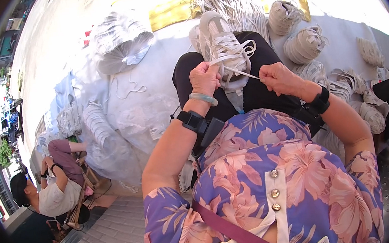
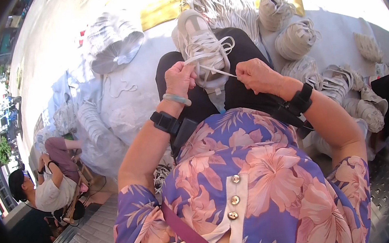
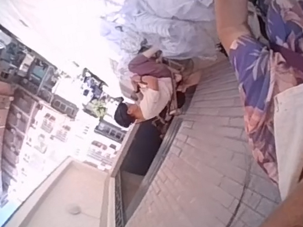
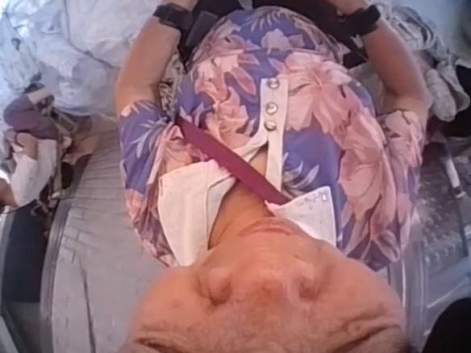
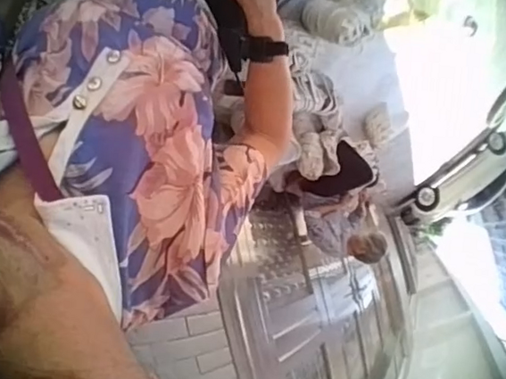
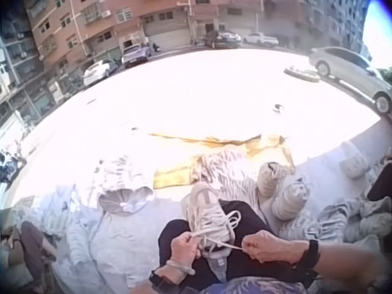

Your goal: Lacing a white sneaker while sitting outside near piles of shoe components.

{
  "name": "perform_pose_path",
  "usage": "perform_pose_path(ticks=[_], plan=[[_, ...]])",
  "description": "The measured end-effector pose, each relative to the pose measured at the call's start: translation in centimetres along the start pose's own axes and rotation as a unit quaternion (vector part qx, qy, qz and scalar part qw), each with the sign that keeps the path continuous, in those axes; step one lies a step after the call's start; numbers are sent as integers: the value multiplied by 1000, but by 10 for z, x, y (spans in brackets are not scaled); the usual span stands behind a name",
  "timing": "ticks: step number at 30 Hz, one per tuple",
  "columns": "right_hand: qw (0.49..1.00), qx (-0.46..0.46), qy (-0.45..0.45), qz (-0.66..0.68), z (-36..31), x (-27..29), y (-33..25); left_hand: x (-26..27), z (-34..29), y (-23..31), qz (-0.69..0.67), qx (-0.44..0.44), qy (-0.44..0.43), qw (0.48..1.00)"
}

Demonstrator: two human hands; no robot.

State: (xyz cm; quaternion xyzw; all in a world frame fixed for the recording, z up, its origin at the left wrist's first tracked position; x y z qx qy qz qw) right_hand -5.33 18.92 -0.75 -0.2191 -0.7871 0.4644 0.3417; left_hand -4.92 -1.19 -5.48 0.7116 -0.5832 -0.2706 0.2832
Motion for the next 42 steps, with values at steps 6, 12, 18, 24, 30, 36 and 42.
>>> perform_pose_path(ticks=[6,12,18,24,30,36,42], plan=[[985,43,52,-157,19,4,10,4,-5,9,18,-16,-4,1000],[947,120,117,-273,46,-7,12,21,-6,6,21,-11,20,1000],[966,132,144,-166,45,4,16,40,2,1,27,-23,64,997],[962,97,214,140,23,51,43,38,12,-3,38,-9,72,997],[926,74,261,261,20,71,59,31,19,3,267,-153,136,942],[954,43,203,218,26,61,44,17,27,16,308,-145,138,930],[982,95,149,-67,73,49,12,28,34,-2,55,8,57,997]])
Point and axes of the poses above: each hand's wrist, its own z-axis towards the middle knuckle, its own x-axis out of the back of the hand, y = z × x, the point moved 7 cm from there along z, towards the middle knuckle, and after that the axes turned 12 degrees about x, right-handed, at the moved point
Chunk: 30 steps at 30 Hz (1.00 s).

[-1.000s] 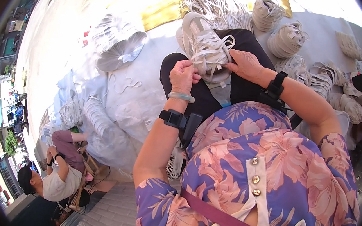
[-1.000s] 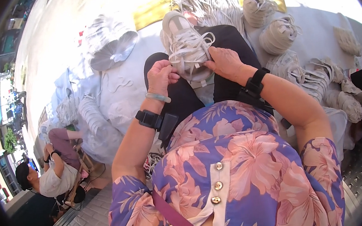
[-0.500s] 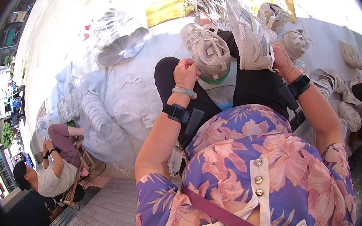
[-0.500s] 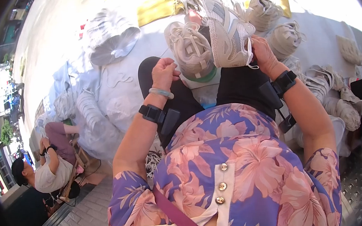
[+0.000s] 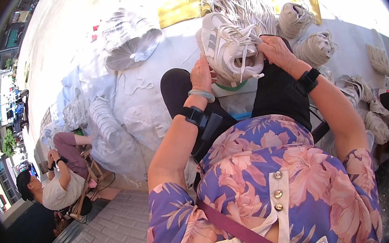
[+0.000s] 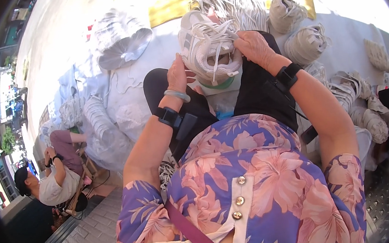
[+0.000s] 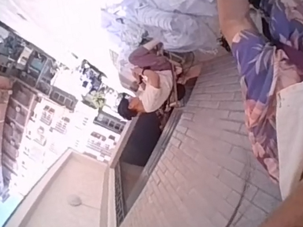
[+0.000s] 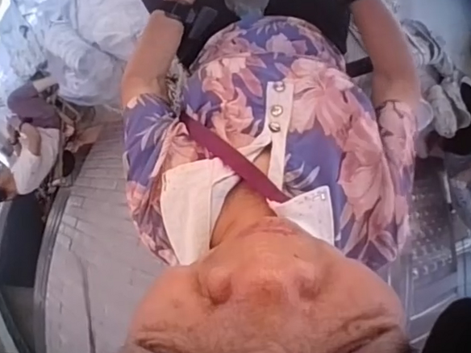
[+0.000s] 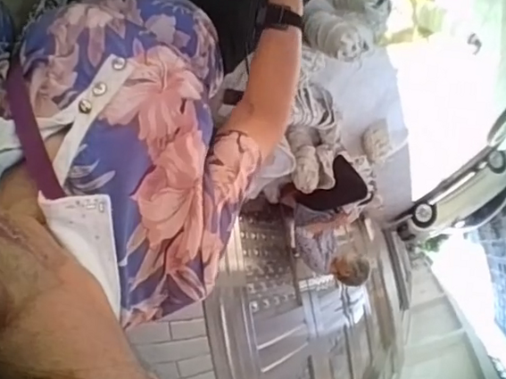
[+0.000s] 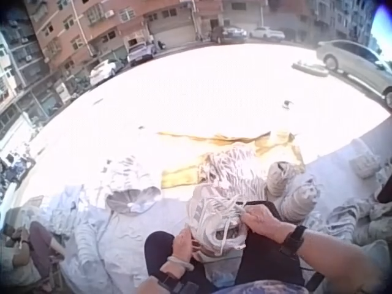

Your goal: Lacing a white sneaker while sitting outside near piles of shoe components.

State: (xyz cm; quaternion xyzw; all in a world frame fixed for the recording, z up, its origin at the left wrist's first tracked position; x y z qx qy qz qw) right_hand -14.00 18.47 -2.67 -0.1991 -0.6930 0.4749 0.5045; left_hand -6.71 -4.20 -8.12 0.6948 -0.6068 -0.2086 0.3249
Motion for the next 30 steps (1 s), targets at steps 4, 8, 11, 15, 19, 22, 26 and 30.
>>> perform_pose_path(ticks=[4,8,11,15,19,22,26,30], plan=[[988,86,-3,-129,23,-14,-22,9,-2,-7,-51,14,-8,999],[983,82,-59,-150,17,-19,-35,5,-5,-2,29,-23,3,999],[977,46,-57,-200,20,-19,-31,3,-2,-1,47,-8,-4,999],[968,66,-21,-242,25,-20,-32,-4,-4,3,81,-4,-26,996],[980,-31,-49,-192,33,-40,-3,-3,-3,-1,55,-5,-19,998],[980,-29,-39,-195,37,-41,16,1,-3,-4,40,8,-34,999],[980,-13,-32,-194,36,-38,28,9,5,-28,-7,84,-18,996],[980,-3,-14,-196,42,-39,32,5,11,-41,1,116,-48,992]])
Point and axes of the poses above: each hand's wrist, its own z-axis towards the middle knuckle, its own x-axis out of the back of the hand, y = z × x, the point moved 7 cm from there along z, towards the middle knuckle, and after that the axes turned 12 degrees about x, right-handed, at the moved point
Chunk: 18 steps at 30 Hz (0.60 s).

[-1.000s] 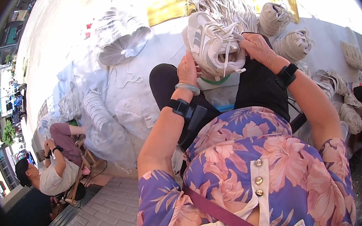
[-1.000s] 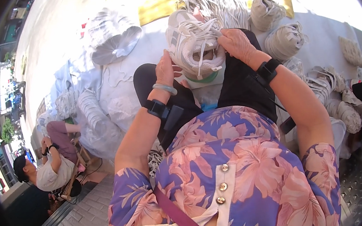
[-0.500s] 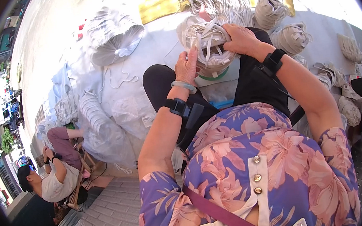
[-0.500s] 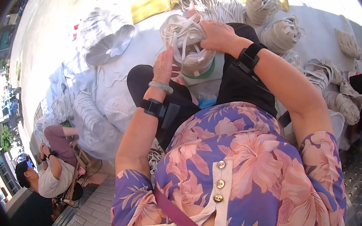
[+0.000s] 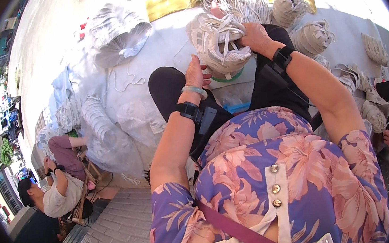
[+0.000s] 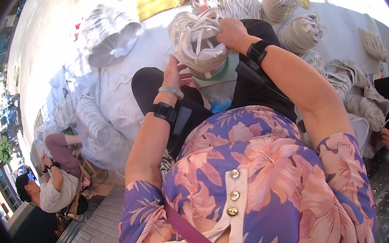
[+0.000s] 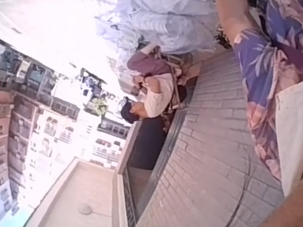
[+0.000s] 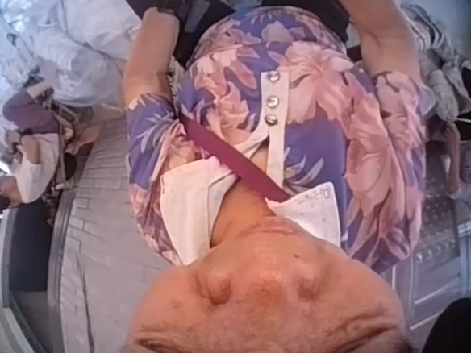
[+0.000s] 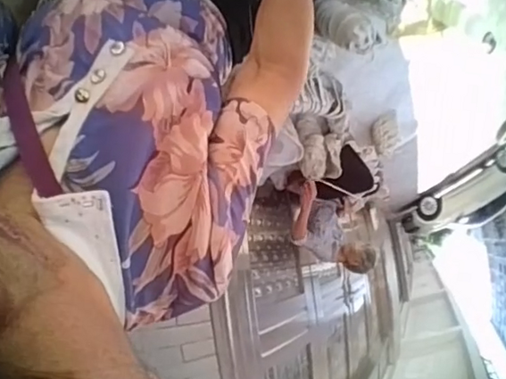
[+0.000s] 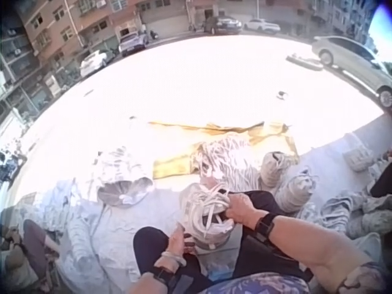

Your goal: Lacing a white sneaker while sitting outside near piles of shoe components.

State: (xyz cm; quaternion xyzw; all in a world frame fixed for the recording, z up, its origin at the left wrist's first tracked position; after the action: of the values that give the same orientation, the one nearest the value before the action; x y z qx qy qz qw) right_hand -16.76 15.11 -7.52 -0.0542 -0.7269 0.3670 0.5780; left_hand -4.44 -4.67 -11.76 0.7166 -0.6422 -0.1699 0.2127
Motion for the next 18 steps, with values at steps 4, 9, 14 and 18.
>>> perform_pose_path(ticks=[4,9,14,18], plan=[[999,16,27,17,-3,8,6,-11,1,1,41,-13,-22,999],[990,-13,38,133,-15,31,15,-12,-1,4,60,-9,-16,998],[771,42,88,629,-86,95,27,-19,0,10,91,-32,-9,995],[863,171,166,444,-123,132,48,-15,24,6,170,-82,80,979]])
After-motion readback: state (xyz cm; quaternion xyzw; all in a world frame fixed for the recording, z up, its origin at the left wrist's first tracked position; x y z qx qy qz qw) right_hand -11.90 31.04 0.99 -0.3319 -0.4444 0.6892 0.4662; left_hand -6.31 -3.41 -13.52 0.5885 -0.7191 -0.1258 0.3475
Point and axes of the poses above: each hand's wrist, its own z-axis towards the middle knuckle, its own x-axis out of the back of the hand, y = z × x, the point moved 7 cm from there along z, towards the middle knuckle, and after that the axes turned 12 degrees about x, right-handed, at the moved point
